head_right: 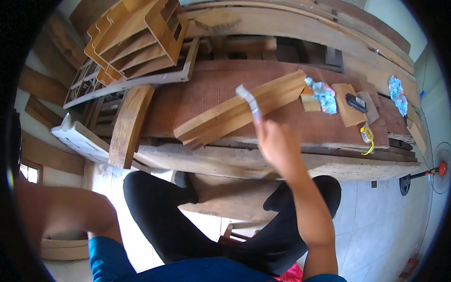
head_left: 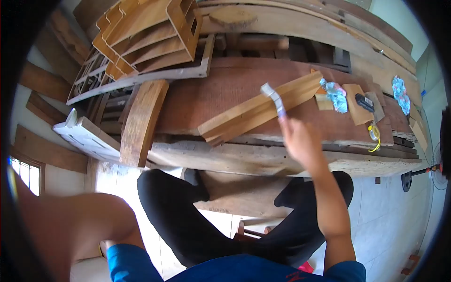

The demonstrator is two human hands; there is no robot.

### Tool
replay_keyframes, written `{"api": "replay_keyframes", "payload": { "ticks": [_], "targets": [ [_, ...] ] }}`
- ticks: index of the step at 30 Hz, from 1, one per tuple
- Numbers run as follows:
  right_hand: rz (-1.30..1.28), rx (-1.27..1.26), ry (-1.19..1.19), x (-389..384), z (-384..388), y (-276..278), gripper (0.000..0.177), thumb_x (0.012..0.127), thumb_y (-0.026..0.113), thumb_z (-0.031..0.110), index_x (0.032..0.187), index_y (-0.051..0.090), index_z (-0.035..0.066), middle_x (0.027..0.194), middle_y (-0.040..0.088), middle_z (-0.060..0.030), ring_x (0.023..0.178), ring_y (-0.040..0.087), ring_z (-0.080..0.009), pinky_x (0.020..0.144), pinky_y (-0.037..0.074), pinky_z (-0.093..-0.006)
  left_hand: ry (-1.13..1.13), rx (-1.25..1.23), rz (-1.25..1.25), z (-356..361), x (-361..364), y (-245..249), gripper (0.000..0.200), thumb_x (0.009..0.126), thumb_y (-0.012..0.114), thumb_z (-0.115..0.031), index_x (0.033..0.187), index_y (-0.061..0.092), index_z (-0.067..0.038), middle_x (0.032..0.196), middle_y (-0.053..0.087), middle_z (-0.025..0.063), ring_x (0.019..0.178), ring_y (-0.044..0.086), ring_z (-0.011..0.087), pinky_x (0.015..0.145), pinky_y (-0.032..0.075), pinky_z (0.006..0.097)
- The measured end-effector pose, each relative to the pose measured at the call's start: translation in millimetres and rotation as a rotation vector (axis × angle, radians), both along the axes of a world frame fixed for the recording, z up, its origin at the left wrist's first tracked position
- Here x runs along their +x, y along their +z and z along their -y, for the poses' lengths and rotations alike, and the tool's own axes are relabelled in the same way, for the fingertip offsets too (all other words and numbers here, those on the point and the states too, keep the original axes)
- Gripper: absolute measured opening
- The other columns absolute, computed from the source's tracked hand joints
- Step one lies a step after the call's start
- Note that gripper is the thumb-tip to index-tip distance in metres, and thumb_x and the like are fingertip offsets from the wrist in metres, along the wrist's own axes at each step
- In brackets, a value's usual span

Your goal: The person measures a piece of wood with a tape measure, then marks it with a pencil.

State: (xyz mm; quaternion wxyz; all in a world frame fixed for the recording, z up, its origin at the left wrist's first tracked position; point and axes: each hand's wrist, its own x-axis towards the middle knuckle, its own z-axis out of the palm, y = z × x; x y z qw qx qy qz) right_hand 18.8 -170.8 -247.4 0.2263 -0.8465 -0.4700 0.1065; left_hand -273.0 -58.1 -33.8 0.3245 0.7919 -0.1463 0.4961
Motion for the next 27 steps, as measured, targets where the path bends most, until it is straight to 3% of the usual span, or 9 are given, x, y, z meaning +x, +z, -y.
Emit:
{"api": "replay_keyframes", "payload": {
  "ticks": [2, 4, 5, 8, 10, 16, 19, 22, 27],
  "targets": [
    [-0.001, -0.024, 0.165, -34.4, 4.3, 0.1, 0.058, 0.110, 0.046, 0.049, 0.080, 0.065, 0.003, 0.074, 0.067, -0.0261, 0.074, 0.068, -0.0469, 0.068, 0.049, -0.0584, 0.254, -0.174, -0.027, -36.4, 14.1, -25.9, 0.045, 0.096, 0.066, -0.037, 0.125, 0.072, -0.002, 0.128, 0.072, 0.0137, 0.120, 0.066, 0.0289, 0.108, 0.049, 0.0427],
    [0.126, 0.113, 0.257, -45.5, 6.6, -21.5, 0.055, 0.110, 0.045, 0.048, 0.083, 0.072, 0.008, 0.071, 0.069, -0.0249, 0.072, 0.071, -0.0450, 0.070, 0.054, -0.0576, 0.460, -0.180, -0.335, -65.8, 32.3, -79.5, 0.045, 0.095, 0.068, -0.036, 0.124, 0.073, -0.002, 0.128, 0.072, 0.0136, 0.119, 0.066, 0.0290, 0.108, 0.049, 0.0427],
    [0.030, -0.086, 0.227, -31.4, 7.5, 0.2, 0.059, 0.110, 0.041, 0.051, 0.083, 0.072, 0.009, 0.073, 0.071, -0.0225, 0.073, 0.072, -0.0437, 0.071, 0.055, -0.0563, 0.562, -0.051, -0.523, -73.0, 35.4, -107.6, 0.050, 0.094, 0.071, -0.039, 0.128, 0.071, -0.002, 0.127, 0.072, 0.0161, 0.120, 0.067, 0.0297, 0.107, 0.050, 0.0441],
    [0.069, -0.108, -0.109, 31.2, 6.3, 8.1, 0.066, 0.111, 0.034, 0.055, 0.085, 0.072, 0.008, 0.081, 0.075, -0.0180, 0.077, 0.074, -0.0413, 0.073, 0.055, -0.0550, 0.501, -0.241, -0.698, -87.2, 29.9, -202.6, 0.057, 0.088, 0.076, -0.038, 0.129, 0.068, 0.001, 0.129, 0.070, 0.0206, 0.123, 0.066, 0.0316, 0.105, 0.050, 0.0442],
    [0.240, -0.025, -0.212, 52.7, 11.3, -0.6, 0.064, 0.111, 0.036, 0.053, 0.085, 0.072, 0.007, 0.076, 0.073, -0.0195, 0.076, 0.072, -0.0426, 0.069, 0.054, -0.0562, 0.493, -0.148, -0.830, -82.6, 32.0, -209.7, 0.060, 0.090, 0.077, -0.048, 0.128, 0.070, -0.002, 0.126, 0.071, 0.0228, 0.123, 0.067, 0.0361, 0.106, 0.050, 0.0471],
    [0.032, 0.023, 0.220, -46.8, 7.4, -17.3, 0.059, 0.110, 0.045, 0.050, 0.080, 0.069, 0.005, 0.073, 0.068, -0.0247, 0.070, 0.067, -0.0491, 0.067, 0.051, -0.0583, 0.470, -0.339, -0.842, -69.7, 43.7, -218.4, 0.047, 0.084, 0.084, -0.027, 0.121, 0.072, 0.000, 0.107, 0.077, 0.0211, 0.100, 0.076, 0.0315, 0.093, 0.057, 0.0389],
    [-0.022, -0.084, -0.037, 9.5, 4.5, -0.3, 0.063, 0.111, 0.039, 0.051, 0.081, 0.069, 0.005, 0.071, 0.067, -0.0220, 0.071, 0.068, -0.0457, 0.066, 0.050, -0.0556, 0.464, -0.322, -0.804, -70.2, 36.4, -218.6, 0.050, 0.085, 0.084, -0.026, 0.127, 0.070, -0.002, 0.109, 0.077, 0.0209, 0.102, 0.076, 0.0339, 0.093, 0.057, 0.0395],
    [0.188, -0.057, -0.272, 68.1, 11.0, -1.9, 0.067, 0.110, 0.035, 0.056, 0.084, 0.072, 0.007, 0.078, 0.072, -0.0199, 0.078, 0.071, -0.0437, 0.069, 0.052, -0.0555, 0.495, -0.306, -0.863, -71.5, 31.3, -220.7, 0.054, 0.086, 0.085, -0.029, 0.130, 0.069, -0.003, 0.111, 0.077, 0.0212, 0.104, 0.075, 0.0347, 0.094, 0.057, 0.0400],
    [-0.048, -0.045, 0.084, -14.8, 8.3, -9.7, 0.069, 0.110, 0.038, 0.058, 0.076, 0.064, 0.003, 0.071, 0.066, -0.0234, 0.069, 0.065, -0.0455, 0.066, 0.048, -0.0541, 0.469, -0.342, -0.835, -66.0, 33.3, -216.3, 0.055, 0.086, 0.086, -0.034, 0.129, 0.070, -0.004, 0.114, 0.076, 0.0207, 0.104, 0.075, 0.0352, 0.093, 0.057, 0.0416]
  ]
}}
